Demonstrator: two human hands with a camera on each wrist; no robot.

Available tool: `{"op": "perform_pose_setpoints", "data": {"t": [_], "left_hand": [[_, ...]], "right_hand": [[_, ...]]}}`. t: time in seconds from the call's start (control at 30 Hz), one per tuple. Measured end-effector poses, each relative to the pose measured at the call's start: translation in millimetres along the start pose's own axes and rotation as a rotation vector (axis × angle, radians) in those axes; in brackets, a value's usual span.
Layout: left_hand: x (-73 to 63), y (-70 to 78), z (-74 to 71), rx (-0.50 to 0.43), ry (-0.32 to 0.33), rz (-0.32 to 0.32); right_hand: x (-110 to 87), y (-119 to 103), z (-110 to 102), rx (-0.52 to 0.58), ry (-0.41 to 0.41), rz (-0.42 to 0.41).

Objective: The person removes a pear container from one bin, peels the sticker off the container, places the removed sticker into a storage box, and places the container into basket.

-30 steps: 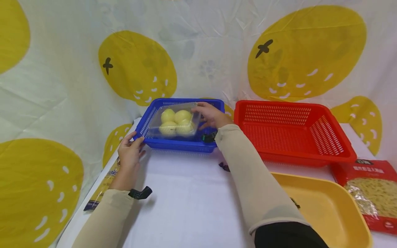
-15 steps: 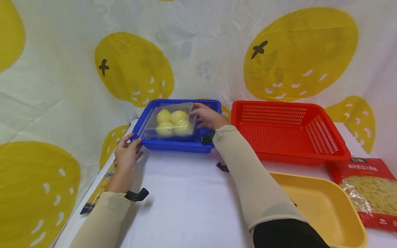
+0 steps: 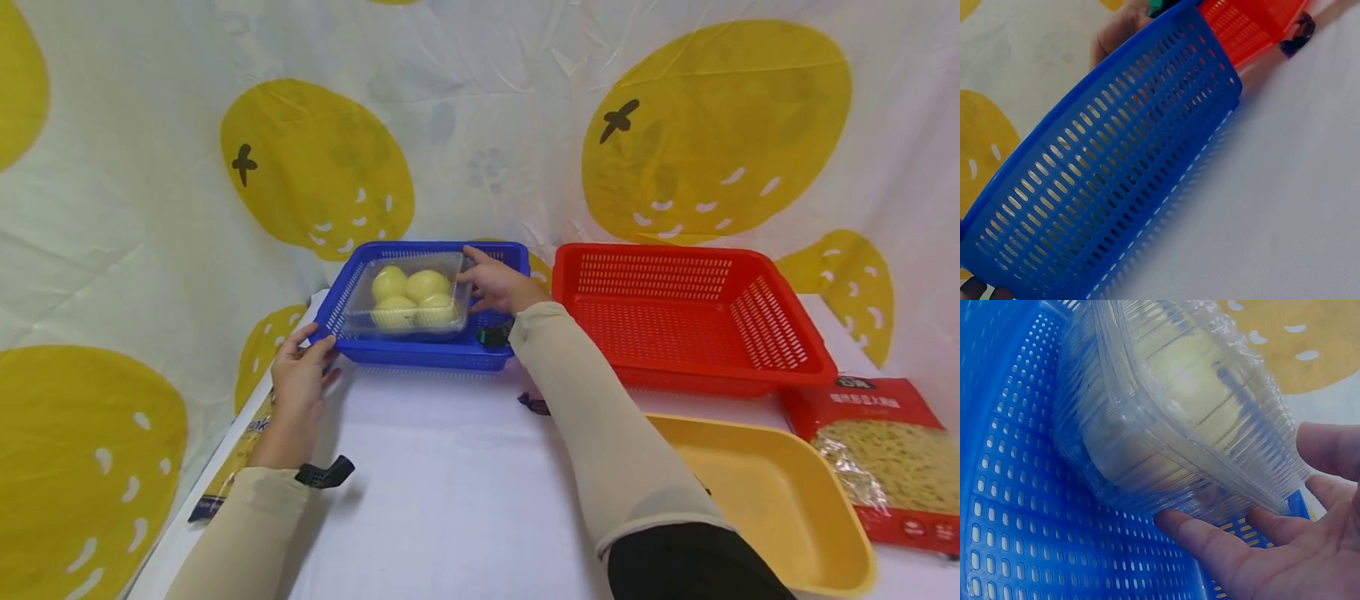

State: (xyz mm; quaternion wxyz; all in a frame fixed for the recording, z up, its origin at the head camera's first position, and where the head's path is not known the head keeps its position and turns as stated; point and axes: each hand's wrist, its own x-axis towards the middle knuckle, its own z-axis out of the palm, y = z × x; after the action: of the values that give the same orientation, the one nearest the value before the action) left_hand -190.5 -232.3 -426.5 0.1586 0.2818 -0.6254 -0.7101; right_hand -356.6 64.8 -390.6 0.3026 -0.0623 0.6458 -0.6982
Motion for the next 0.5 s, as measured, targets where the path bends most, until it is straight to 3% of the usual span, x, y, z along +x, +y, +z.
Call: {"op": "perform_pose_setpoints", "data": {"t": [0.5], "left_hand": [[2.8, 0.5, -2.8, -0.005, -0.012, -0.011]], "right_hand": [[6.1, 2.9, 0.1, 0.017, 0.030, 0.029]]}}
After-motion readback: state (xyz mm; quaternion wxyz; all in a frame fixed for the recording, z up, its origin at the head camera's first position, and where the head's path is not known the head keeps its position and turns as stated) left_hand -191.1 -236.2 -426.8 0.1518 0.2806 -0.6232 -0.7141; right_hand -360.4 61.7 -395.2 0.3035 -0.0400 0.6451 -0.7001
